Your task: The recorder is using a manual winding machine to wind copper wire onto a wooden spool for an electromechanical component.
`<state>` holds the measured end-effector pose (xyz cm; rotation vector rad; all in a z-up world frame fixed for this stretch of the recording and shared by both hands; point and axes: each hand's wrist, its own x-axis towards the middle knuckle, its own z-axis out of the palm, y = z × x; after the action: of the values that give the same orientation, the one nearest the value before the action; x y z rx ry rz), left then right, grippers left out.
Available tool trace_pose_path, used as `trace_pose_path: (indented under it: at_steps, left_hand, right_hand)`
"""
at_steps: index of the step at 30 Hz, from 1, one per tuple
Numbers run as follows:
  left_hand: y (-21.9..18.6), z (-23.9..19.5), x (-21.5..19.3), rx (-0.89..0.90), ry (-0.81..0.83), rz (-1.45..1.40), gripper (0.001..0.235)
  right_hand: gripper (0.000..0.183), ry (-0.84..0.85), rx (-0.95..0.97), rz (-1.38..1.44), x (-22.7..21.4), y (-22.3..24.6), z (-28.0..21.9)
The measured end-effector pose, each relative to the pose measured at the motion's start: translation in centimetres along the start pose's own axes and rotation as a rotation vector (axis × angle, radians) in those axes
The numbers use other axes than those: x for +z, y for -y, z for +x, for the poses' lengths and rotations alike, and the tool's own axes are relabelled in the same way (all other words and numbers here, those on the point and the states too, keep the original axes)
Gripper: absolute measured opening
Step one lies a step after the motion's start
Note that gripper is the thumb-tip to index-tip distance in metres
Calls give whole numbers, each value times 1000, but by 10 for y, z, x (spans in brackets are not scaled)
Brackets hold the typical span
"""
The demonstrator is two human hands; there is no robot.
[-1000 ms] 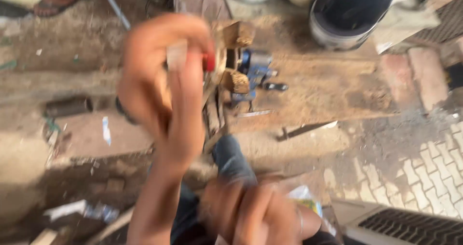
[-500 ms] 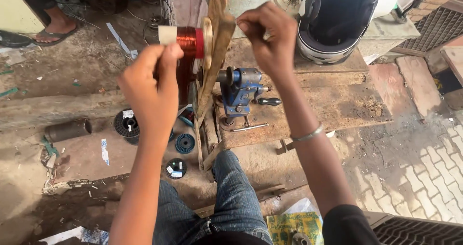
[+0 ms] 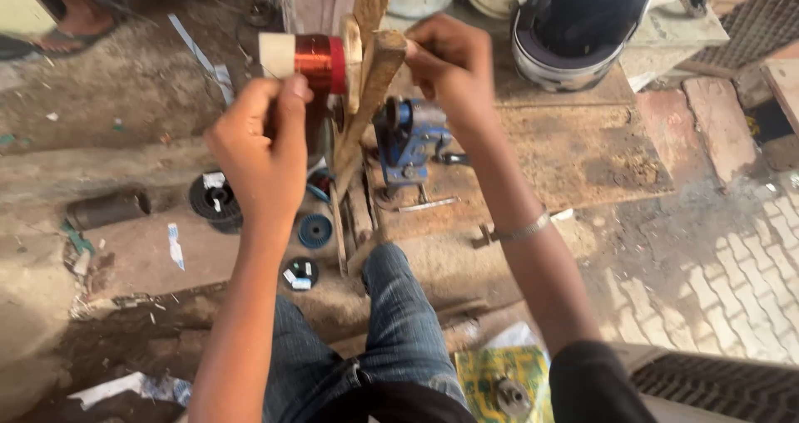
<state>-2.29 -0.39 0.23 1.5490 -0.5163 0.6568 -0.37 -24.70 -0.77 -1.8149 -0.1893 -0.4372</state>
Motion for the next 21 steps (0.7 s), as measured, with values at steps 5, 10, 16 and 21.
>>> trace_pose_path:
  at_steps: [5,10,16,21]
  left_hand:
    - [6,39,-5,337,-266,269,28]
    - [64,102,4,160,498,-378,26]
    - [103,113,21,75,575,-326,40]
    - [104,113,26,-24,487,-454,39]
  right_hand:
    - [18,194,-409,-522,31,-48,-107]
    - [16,62,331,258,116,-48,-121]
    - [31,-136,1008,1172,192,-136,-95]
    - [28,-444,1001,1500,212,-113,-85]
